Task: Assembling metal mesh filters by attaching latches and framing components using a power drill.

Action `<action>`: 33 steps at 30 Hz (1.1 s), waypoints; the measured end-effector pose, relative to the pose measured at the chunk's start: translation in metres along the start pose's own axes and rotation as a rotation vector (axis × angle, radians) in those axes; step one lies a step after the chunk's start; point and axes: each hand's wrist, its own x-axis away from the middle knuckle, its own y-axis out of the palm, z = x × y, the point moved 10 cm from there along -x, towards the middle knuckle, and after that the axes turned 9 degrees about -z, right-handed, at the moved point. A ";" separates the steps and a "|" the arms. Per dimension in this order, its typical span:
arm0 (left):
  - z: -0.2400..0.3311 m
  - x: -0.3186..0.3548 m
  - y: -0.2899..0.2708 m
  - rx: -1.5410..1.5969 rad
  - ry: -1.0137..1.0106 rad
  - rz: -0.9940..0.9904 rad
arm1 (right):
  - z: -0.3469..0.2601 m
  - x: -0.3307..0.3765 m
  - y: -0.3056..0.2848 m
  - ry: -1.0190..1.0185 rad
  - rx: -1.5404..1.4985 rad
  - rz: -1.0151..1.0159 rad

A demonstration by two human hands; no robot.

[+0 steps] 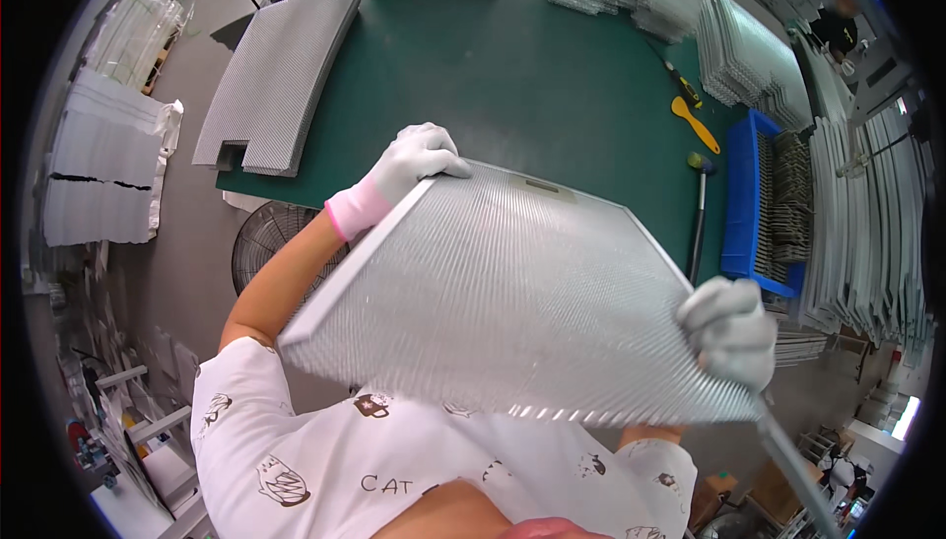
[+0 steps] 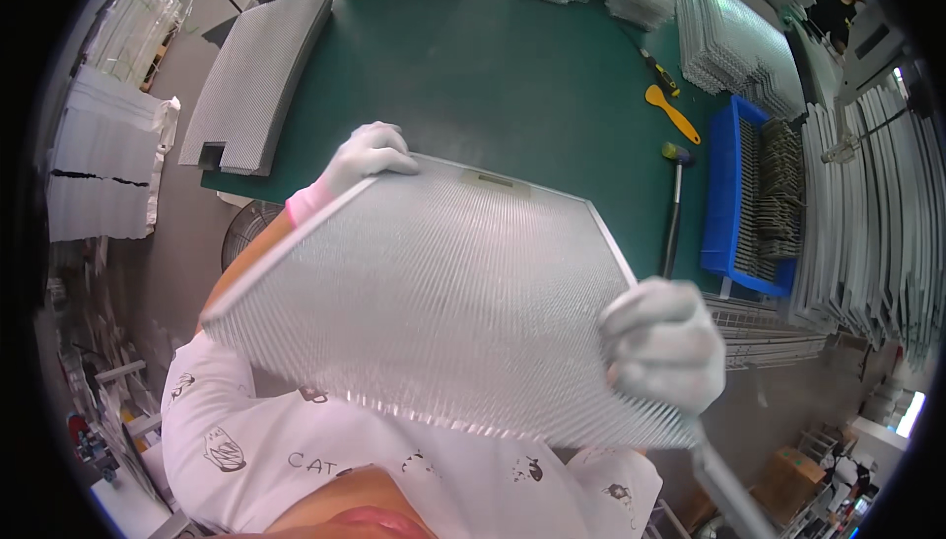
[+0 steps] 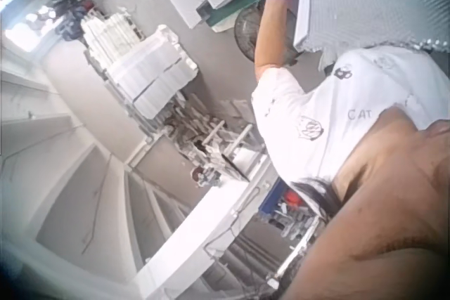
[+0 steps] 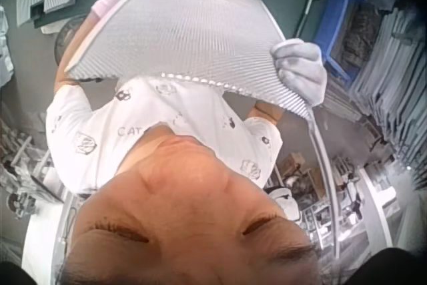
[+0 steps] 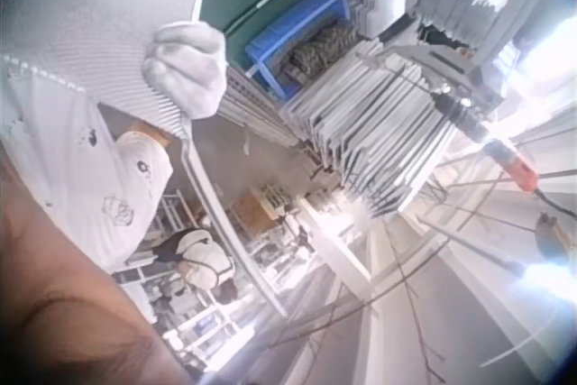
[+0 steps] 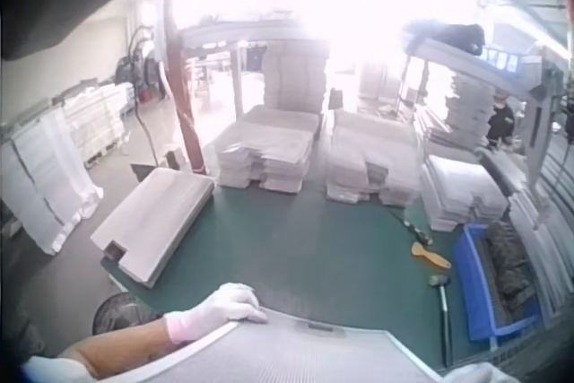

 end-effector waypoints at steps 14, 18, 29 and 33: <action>-0.002 -0.043 0.037 -0.161 0.170 -0.315 | -0.017 0.014 0.015 0.129 0.029 0.050; -0.006 -0.046 0.050 -0.169 0.160 -0.471 | -0.013 0.011 0.008 0.108 0.016 0.089; -0.075 -0.008 0.039 0.304 -0.524 0.057 | 0.057 -0.005 -0.090 0.348 0.138 0.547; -0.052 -0.025 0.028 0.261 -0.510 0.015 | 0.073 0.043 -0.126 0.379 0.034 0.731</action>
